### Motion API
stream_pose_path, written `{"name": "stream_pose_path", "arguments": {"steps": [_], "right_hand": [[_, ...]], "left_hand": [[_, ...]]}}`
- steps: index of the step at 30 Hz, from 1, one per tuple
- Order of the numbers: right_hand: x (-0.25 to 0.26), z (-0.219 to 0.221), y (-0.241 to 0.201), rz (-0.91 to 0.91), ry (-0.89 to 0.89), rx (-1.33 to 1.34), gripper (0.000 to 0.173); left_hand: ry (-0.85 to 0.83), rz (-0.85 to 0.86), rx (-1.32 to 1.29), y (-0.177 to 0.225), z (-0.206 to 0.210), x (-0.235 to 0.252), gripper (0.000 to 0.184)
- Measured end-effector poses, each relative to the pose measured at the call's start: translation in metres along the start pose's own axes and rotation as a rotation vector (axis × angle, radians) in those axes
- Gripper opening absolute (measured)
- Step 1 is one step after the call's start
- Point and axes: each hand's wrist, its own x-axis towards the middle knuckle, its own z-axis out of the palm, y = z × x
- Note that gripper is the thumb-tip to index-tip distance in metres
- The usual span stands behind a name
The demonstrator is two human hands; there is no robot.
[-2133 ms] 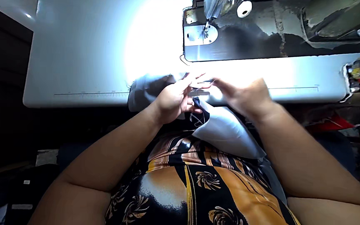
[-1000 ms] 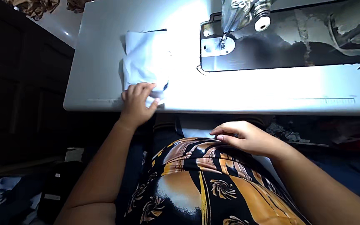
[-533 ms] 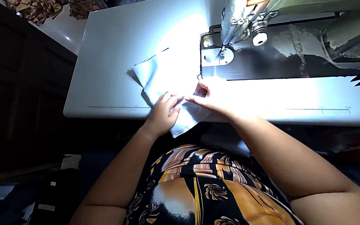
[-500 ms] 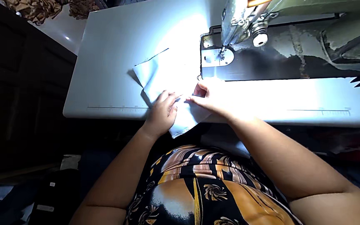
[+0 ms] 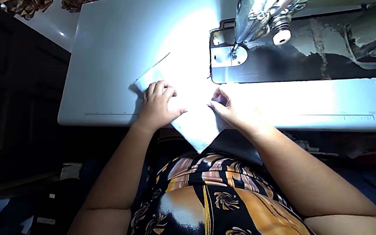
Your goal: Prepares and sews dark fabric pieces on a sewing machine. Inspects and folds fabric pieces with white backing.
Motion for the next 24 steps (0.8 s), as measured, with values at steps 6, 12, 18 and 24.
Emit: {"name": "stream_pose_path", "arguments": {"steps": [6,12,18,24], "right_hand": [[-0.021,0.010,-0.006,-0.710,0.115,0.129,0.018],[-0.026,0.025,0.004,-0.717,0.046,0.181,0.016],[-0.027,0.026,0.005,-0.713,0.045,0.191,0.017],[-0.024,0.025,0.004,-0.645,0.097,0.238,0.017]], "left_hand": [[0.280,0.063,-0.036,-0.009,0.020,-0.002,0.070],[0.411,0.123,-0.060,-0.011,0.024,-0.002,0.040],[0.435,0.016,-0.090,-0.006,0.025,-0.007,0.047],[0.390,-0.038,-0.112,-0.006,0.023,-0.008,0.040]]}}
